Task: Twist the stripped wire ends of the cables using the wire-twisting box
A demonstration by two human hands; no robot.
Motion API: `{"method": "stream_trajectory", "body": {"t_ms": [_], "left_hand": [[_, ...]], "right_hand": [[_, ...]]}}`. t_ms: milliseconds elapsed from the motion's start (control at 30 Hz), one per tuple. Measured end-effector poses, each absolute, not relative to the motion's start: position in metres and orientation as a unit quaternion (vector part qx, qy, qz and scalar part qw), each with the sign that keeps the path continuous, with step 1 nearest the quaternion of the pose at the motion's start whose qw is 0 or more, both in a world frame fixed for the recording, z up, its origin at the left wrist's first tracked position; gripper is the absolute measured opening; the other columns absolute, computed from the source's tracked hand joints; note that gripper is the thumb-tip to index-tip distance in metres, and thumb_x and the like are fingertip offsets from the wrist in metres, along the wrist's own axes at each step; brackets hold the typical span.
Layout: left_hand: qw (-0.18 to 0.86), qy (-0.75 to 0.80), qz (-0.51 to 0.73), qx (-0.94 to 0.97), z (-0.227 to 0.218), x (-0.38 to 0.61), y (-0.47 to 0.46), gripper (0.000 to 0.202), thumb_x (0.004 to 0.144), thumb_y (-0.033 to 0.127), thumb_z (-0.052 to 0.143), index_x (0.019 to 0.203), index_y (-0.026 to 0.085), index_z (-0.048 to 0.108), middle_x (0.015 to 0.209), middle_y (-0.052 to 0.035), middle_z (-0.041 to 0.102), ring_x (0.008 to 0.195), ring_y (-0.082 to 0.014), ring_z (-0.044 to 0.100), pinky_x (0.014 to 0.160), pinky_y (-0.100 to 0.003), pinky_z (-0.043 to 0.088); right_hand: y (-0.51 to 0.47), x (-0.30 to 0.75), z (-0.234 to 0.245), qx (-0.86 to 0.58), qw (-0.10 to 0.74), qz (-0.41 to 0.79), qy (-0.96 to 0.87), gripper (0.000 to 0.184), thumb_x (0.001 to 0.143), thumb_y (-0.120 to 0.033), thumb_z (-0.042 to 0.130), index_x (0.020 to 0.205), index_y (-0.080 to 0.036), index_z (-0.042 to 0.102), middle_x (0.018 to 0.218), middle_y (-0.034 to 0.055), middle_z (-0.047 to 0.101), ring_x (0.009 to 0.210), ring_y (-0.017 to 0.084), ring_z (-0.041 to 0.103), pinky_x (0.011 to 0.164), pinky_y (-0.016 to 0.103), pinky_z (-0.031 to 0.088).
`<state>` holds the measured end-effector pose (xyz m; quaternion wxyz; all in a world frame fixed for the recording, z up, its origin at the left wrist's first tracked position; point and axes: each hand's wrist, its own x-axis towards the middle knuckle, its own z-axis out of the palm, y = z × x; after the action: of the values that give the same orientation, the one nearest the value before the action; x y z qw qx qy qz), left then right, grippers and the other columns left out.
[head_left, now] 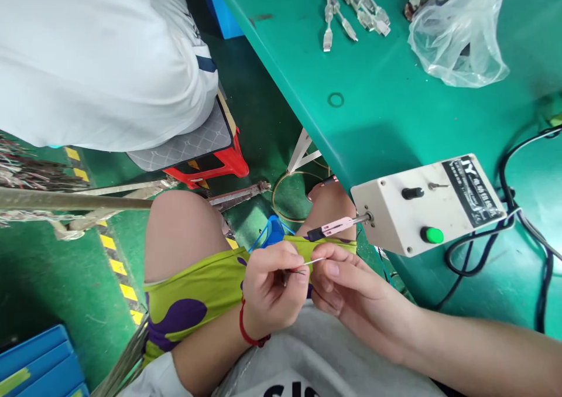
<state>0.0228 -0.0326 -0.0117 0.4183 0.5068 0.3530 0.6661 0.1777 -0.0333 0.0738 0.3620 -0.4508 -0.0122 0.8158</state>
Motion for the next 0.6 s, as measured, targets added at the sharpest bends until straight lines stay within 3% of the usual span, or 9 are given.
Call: {"method": "stream_trajectory", "body": {"t_ms": [200,600], "left_hand": [[0.388,0.284,0.648,0.59,-0.005,0.024,-0.024,0.034,0.107,0.008,0.072,0.135,0.027,0.068,0.074,0.0077,0.057,0.055,-0.0103,0.048,0.057,-0.024,0.049],[0.372,0.281,0.656,0.594,-0.001,0.031,-0.021,0.034,0.101,0.005,0.071,0.129,0.025,0.073,0.066,0.0077,0.057,0.048,-0.0112,0.047,0.051,-0.025,0.049]], "right_hand": [[-0.031,0.18,0.075,-0.4,0.366,0.84,-0.031,0.028,0.082,-0.04,0.111,0.084,-0.024,0.089,0.065,-0.0048,0.058,0.061,0.01,0.037,0.062,0.025,0.032],[-0.031,0.181,0.074,-0.365,0.375,0.852,-0.017,0.02,0.085,-0.035,0.106,0.085,-0.024,0.088,0.066,-0.0045,0.061,0.062,0.011,0.045,0.062,0.022,0.038]]}}
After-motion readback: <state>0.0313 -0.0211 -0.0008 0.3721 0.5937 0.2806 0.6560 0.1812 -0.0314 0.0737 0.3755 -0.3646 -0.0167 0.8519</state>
